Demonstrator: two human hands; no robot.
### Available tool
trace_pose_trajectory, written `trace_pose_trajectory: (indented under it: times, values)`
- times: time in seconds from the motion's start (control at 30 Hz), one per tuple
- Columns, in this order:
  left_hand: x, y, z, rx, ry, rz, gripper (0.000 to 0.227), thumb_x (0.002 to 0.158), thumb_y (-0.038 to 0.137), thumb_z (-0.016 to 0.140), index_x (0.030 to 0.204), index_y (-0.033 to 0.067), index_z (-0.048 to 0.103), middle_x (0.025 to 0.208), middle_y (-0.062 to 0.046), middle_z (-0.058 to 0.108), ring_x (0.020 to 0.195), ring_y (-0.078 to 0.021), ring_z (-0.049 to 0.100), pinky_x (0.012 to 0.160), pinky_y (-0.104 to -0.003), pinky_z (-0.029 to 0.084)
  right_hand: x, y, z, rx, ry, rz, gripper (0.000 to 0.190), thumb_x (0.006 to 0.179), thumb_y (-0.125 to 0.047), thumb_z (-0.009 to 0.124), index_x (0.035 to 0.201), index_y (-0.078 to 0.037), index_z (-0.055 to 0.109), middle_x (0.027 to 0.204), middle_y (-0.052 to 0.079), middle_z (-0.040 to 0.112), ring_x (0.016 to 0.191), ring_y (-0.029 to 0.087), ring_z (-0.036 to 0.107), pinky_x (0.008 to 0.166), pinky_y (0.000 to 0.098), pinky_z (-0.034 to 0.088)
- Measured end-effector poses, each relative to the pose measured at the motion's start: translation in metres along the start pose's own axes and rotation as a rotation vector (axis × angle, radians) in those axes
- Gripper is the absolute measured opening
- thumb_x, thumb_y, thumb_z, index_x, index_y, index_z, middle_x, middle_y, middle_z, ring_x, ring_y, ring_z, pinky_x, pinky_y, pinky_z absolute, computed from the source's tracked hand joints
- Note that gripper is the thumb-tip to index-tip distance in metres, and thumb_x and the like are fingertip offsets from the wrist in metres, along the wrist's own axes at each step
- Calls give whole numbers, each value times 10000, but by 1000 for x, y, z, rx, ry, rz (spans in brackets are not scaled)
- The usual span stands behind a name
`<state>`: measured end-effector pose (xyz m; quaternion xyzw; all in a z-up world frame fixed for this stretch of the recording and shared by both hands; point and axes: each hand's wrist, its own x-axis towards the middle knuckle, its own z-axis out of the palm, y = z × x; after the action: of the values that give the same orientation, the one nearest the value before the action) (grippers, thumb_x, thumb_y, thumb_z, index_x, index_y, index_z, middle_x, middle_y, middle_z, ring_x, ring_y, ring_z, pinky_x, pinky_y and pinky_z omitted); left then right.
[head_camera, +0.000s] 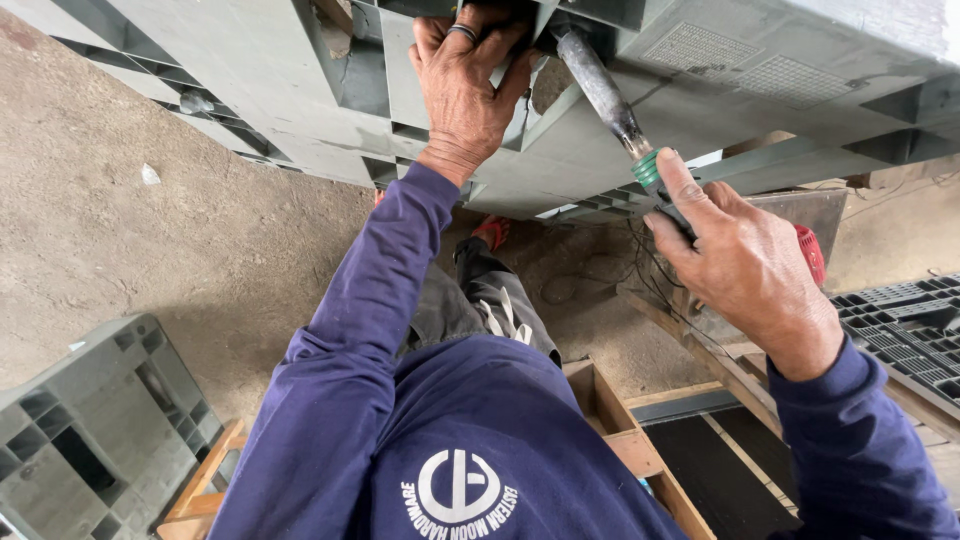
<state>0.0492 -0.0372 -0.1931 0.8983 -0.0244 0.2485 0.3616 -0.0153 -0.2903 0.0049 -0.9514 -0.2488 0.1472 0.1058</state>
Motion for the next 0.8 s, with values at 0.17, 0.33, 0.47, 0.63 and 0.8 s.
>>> trace_pose_trajectory:
  times: [0.17,0.33,0.47,0.63,0.8]
  values:
    - [0,7,3,22,42,-28,220,917,344,814,1105,236,777,1180,88,606,1046,-244,447,961,-419,360,2,4,-1,14,13,-8,598,969,-206,740,1499,-5,551,811,190,657,608,276,631,526,391,512]
    - [-1,9,7,39,52,-43,225,912,358,811,1099,238,775,1211,62,589,1073,-263,448,971,-437,367,1,12,-4,474,-122,381,598,976,-213,672,1533,-57,522,896,183,756,594,154,650,511,312,500]
    - [-5,7,9,64,33,-59,221,908,364,814,1082,231,778,1216,50,587,1072,-266,451,947,-450,359,-6,12,-2,515,-7,230,575,1009,-180,665,1527,22,519,916,173,743,745,94,670,641,266,519]
    - [-6,4,13,65,63,-28,218,938,366,799,1103,226,774,1251,45,578,1099,-267,446,966,-449,362,-2,16,-5,444,-163,409,622,965,-220,668,1539,-40,510,788,160,738,537,151,619,483,316,467]
    - [-7,5,15,66,72,-32,209,958,382,793,1082,216,767,1270,30,580,1079,-267,441,958,-442,370,0,13,-9,408,-145,325,624,964,-221,691,1526,-15,516,841,197,742,644,177,675,574,324,515]
